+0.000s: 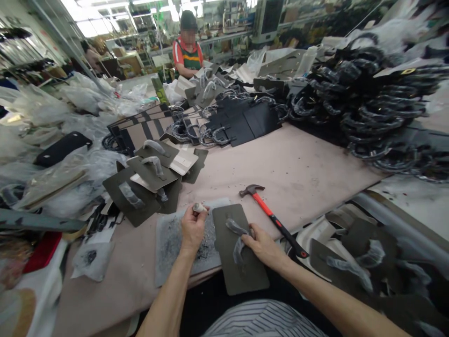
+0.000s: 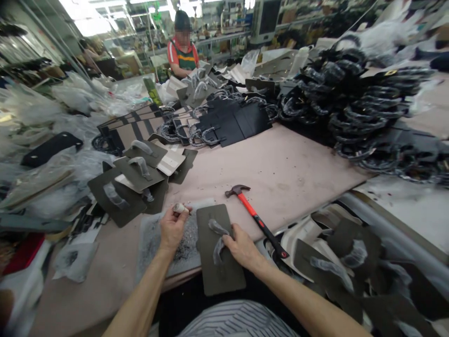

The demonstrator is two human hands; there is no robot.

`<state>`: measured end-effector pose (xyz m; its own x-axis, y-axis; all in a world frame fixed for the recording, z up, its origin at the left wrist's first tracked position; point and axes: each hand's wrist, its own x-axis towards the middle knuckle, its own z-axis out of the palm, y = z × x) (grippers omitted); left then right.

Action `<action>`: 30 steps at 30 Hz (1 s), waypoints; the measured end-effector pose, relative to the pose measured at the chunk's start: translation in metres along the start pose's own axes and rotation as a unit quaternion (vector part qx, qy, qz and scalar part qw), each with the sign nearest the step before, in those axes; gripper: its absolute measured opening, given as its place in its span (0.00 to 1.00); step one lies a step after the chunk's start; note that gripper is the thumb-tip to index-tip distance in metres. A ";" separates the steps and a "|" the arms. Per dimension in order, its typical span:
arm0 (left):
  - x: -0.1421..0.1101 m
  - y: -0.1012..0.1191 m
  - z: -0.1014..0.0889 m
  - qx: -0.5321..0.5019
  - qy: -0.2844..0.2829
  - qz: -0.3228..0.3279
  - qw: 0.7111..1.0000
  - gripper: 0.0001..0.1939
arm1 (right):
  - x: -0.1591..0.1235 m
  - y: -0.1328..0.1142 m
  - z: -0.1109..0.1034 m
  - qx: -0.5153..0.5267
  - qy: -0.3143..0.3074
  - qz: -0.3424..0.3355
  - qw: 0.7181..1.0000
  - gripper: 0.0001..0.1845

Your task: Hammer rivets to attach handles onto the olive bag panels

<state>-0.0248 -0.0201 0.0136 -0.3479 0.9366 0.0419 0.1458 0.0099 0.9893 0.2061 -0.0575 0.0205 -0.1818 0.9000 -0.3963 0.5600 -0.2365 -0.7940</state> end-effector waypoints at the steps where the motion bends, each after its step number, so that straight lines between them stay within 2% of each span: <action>1: 0.004 0.004 0.009 -0.013 -0.015 0.005 1.000 0.14 | 0.000 -0.002 0.000 -0.015 0.001 -0.015 1.000 0.20; 4: 0.012 0.010 0.035 -0.045 -0.060 0.006 0.997 0.15 | 0.005 -0.006 0.002 -0.054 0.019 -0.029 0.998 0.26; 6: 0.014 0.006 0.045 -0.057 -0.083 -0.005 0.995 0.15 | 0.009 -0.008 0.005 -0.075 0.027 -0.014 0.997 0.26; 12: 0.006 -0.012 0.044 -0.029 -0.115 -0.004 0.993 0.11 | 0.006 -0.010 0.015 -0.212 0.054 0.015 0.976 0.26; 14: 0.004 -0.011 0.042 -0.035 -0.125 -0.007 0.991 0.11 | 0.001 -0.012 0.015 -0.232 0.075 -0.022 0.970 0.27; 18: 0.006 -0.004 0.041 -0.033 -0.157 -0.001 0.987 0.09 | -0.002 -0.010 0.006 -0.196 0.140 -0.152 0.959 0.27; 20: 0.007 -0.002 0.041 -0.026 -0.165 0.003 0.986 0.08 | 0.002 -0.005 -0.002 -0.176 0.166 -0.172 0.955 0.25; 23: 0.008 -0.002 0.041 -0.015 -0.174 0.010 0.985 0.07 | 0.014 0.008 -0.017 -0.189 0.219 -0.159 0.944 0.24; 26: 0.009 -0.001 0.041 -0.002 -0.179 0.022 0.984 0.06 | 0.025 0.024 -0.035 -0.259 0.253 -0.119 0.925 0.22; 30: 0.007 0.000 0.045 0.010 -0.166 0.030 0.986 0.05 | 0.035 0.038 -0.056 -0.361 0.224 -0.049 0.904 0.15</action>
<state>0.0142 0.0020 0.0079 -0.0159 0.9986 0.0497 0.1755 -0.0461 0.9834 0.2663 -0.0139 0.0023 -0.0041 0.9999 0.0136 0.9701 0.0073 -0.2427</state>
